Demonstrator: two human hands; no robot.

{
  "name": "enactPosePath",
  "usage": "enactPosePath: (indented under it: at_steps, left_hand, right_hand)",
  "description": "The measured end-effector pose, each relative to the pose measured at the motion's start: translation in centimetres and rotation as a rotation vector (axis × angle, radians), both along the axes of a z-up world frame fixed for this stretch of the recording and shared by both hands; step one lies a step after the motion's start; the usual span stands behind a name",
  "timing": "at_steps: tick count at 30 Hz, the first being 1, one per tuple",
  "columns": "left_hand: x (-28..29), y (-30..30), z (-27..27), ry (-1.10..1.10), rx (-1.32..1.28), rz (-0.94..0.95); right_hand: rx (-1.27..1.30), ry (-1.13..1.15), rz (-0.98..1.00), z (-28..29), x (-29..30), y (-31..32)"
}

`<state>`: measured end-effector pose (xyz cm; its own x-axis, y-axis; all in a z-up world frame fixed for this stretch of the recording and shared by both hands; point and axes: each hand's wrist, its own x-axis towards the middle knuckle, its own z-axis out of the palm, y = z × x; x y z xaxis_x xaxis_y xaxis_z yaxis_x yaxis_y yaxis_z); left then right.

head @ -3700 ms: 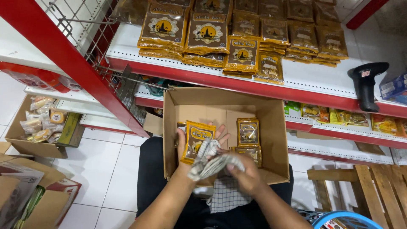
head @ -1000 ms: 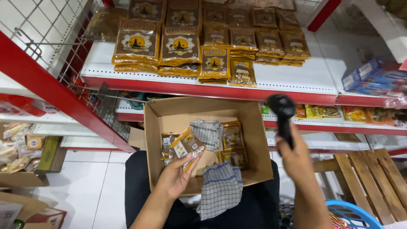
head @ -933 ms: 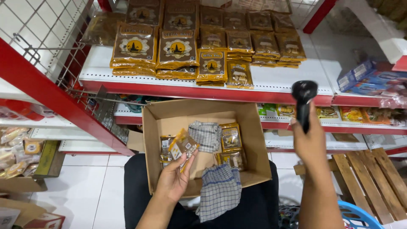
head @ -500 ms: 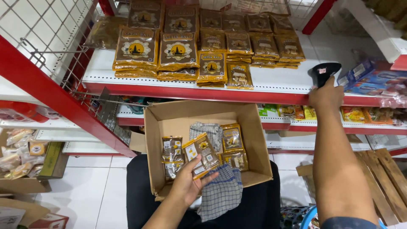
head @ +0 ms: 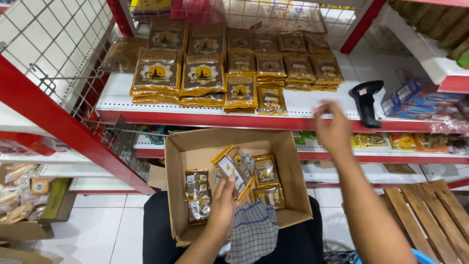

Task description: The person picks up coffee packets from a shelf and a box, scans them using a handheld scanner, and places them into a cardboard box.

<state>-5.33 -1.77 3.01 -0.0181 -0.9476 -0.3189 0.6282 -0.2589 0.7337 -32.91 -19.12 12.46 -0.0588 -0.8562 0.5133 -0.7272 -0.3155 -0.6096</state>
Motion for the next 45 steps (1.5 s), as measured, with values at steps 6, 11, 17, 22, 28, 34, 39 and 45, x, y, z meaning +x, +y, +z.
enactPosePath:
  at_steps: [6,11,17,22,28,34,39,45]
  left_hand:
    - [-2.5,-2.7,4.1,-0.251,-0.385,-0.369]
    - [-3.8,-6.1,7.3,-0.583,-0.427,-0.469]
    - [-4.9,-12.1,5.1,-0.782,-0.62,-0.236]
    - [-7.2,-13.9,5.2,-1.028,-0.641,-0.17]
    - [-9.6,-15.6,7.5,-1.448,-0.804,-0.214]
    - [-11.1,-18.2,6.7,-1.882,-0.982,-0.367]
    - [-11.7,-20.1,4.7,-2.01,-1.048,-0.116]
    - [-11.8,-20.7,5.8,-2.13,-1.01,-0.071]
  right_hand:
    - [0.429,-0.3,0.633,-2.4,9.4,10.3]
    - [0.396,-0.675,0.499,-2.9,7.6,7.9]
    - [0.479,-1.019,0.274,-1.8,0.3,-1.3]
    - [0.396,-0.933,0.094,-5.0,-4.7,-10.7]
    - [0.365,0.045,-0.281,-1.8,-2.1,-9.7]
    - [0.342,0.164,-0.323,-1.4,-0.8,-8.7]
    - [0.324,0.062,-0.263,-1.3,-0.4,-7.9]
    - [0.294,-0.036,-0.13,-5.9,-4.0,-11.4]
